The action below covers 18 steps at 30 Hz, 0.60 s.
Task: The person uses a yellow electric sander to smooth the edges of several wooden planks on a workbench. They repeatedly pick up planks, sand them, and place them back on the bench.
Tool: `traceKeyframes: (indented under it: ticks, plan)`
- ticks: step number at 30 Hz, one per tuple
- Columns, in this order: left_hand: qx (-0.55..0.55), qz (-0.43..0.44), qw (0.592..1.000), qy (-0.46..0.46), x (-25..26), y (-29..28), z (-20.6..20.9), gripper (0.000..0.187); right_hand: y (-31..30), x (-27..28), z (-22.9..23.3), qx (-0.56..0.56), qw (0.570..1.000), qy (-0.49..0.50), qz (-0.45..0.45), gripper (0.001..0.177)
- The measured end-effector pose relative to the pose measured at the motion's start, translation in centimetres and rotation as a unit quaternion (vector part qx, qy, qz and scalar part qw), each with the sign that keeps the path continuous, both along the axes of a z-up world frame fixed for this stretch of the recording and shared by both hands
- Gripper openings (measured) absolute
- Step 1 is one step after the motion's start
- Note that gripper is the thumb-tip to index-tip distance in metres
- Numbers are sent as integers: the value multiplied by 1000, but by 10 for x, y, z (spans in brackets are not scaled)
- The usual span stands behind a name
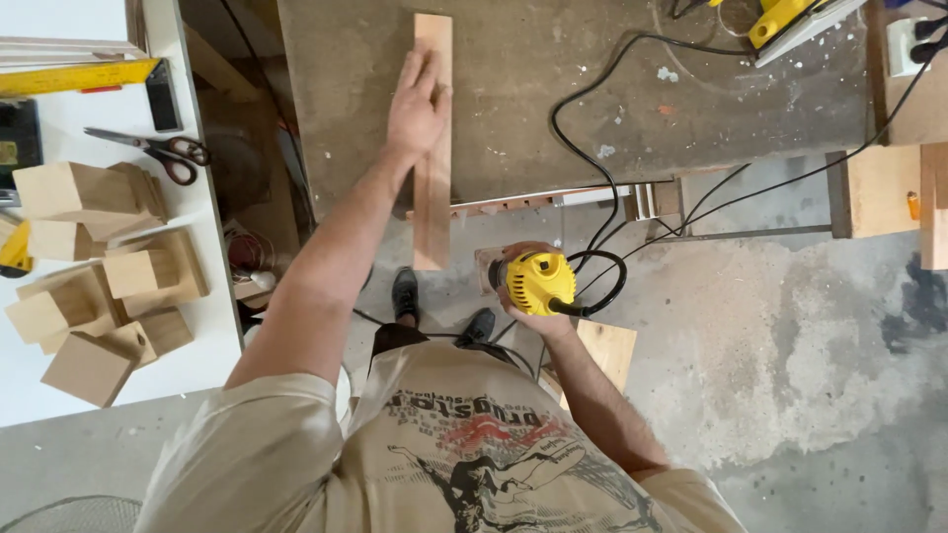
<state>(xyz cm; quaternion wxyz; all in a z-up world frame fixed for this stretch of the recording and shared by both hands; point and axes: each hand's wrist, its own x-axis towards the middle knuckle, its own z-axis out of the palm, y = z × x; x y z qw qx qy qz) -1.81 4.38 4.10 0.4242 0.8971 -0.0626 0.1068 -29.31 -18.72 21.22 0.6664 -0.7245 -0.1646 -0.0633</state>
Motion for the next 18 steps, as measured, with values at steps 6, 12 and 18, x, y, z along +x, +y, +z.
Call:
traceKeyframes:
  ticks: [6,12,18]
  plan:
    - [-2,32,994,-103,3,-46,-28,55,9,9,-2,-14,1000,-5,14,58]
    - [14,45,995,-88,-1,-46,-20,55,16,16,0,-16,1000,-8,17,56]
    - [10,64,991,-116,-4,-50,-18,55,24,26,-4,-18,999,-7,27,54]
